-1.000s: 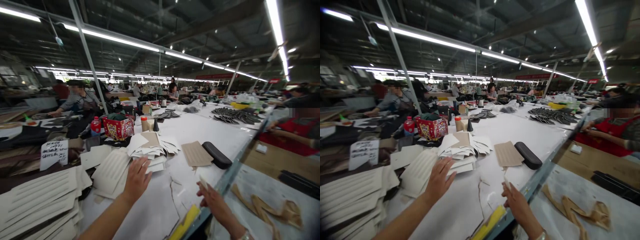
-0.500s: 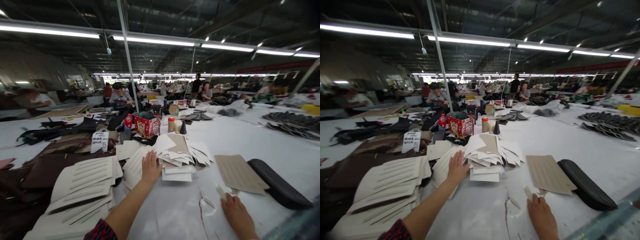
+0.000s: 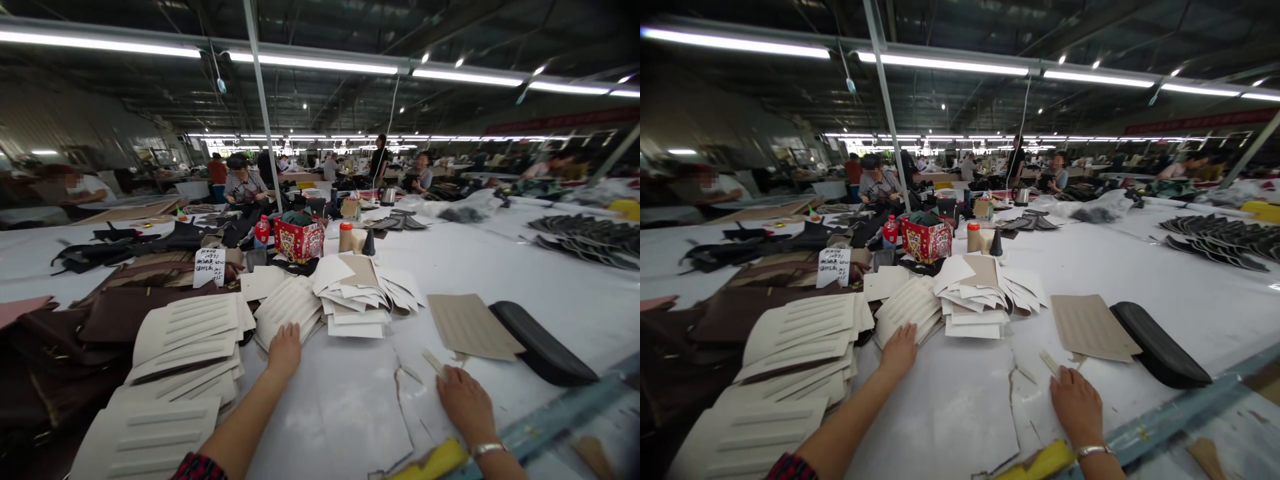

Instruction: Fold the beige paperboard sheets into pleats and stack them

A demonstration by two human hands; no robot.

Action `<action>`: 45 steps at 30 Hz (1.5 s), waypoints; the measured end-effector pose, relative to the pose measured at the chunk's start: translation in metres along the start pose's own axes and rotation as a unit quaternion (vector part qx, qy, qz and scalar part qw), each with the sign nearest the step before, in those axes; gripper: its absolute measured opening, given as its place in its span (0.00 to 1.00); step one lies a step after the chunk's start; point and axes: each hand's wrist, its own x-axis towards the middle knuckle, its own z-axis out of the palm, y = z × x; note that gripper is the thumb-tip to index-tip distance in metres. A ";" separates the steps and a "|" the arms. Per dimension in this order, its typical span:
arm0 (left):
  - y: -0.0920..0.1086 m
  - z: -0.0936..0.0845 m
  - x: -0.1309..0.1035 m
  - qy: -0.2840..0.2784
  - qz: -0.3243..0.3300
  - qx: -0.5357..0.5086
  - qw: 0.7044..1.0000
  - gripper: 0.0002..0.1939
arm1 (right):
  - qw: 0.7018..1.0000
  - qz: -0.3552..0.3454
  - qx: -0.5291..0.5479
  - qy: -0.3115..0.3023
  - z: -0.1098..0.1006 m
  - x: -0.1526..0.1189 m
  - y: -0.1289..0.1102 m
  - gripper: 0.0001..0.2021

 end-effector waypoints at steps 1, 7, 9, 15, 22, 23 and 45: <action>-0.001 0.000 -0.004 -0.001 0.003 0.002 1.000 0.22 | 1.000 0.003 -0.001 -0.004 -0.003 0.000 -0.002 0.17; -0.007 -0.009 -0.028 -0.008 0.029 0.010 0.999 0.21 | 1.000 0.001 0.013 -0.024 -0.025 -0.003 -0.032 0.19; -0.010 -0.012 -0.044 -0.006 0.046 0.007 0.999 0.23 | 0.999 -0.006 0.024 -0.035 -0.031 -0.005 -0.040 0.19; -0.022 0.024 -0.125 0.119 0.253 0.020 0.960 0.28 | 0.996 -0.025 0.047 -0.074 -0.044 -0.003 -0.051 0.18; -0.026 0.029 -0.135 0.118 0.382 -0.063 0.915 0.19 | 0.950 -0.153 0.258 -0.087 -0.082 -0.018 -0.121 0.16; -0.025 0.026 -0.131 0.111 0.376 -0.080 0.916 0.18 | 0.938 -0.157 0.288 -0.112 -0.085 -0.024 -0.136 0.18; -0.005 -0.023 -0.136 0.171 0.231 -0.068 0.955 0.22 | 0.541 0.091 0.682 -0.484 -0.129 -0.025 -0.167 0.15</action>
